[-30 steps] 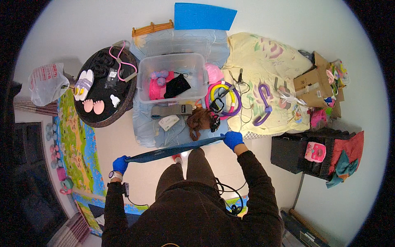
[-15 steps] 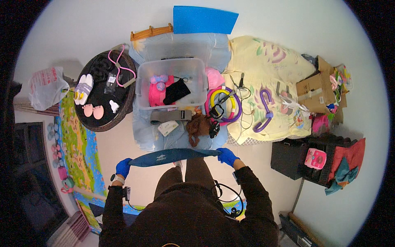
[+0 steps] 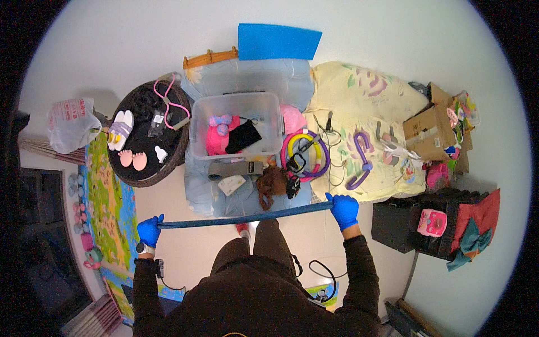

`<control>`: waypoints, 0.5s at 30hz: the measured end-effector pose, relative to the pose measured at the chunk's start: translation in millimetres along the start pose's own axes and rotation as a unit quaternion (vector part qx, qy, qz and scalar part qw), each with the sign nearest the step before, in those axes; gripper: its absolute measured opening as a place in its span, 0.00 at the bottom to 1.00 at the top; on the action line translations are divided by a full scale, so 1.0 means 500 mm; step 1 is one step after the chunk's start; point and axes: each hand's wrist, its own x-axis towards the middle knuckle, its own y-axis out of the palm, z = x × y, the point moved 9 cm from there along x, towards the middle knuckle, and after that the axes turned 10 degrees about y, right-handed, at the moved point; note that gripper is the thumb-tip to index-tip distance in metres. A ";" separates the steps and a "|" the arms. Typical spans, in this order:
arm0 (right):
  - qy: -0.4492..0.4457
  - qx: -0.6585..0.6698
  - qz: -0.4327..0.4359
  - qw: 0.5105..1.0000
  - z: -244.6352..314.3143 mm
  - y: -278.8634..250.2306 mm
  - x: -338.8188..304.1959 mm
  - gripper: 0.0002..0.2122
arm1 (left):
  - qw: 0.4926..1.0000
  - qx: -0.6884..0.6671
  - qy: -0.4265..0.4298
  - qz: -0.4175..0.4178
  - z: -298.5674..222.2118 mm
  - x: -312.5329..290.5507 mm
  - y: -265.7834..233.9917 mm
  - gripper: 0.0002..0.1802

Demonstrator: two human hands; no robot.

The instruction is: The person sorts and organizes various items in a cluttered room. They pick up and place a pink cloth, a black pouch, a pink hanger, a blue hanger, a hair straightener, and a coiled cable into a clear plastic bin. The person also handles a small white object and a black strap.

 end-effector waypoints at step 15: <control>0.068 0.043 -0.105 0.991 0.063 -0.031 -0.015 0.19 | 0.982 -0.108 -0.062 -0.140 -0.067 0.059 -0.081 0.17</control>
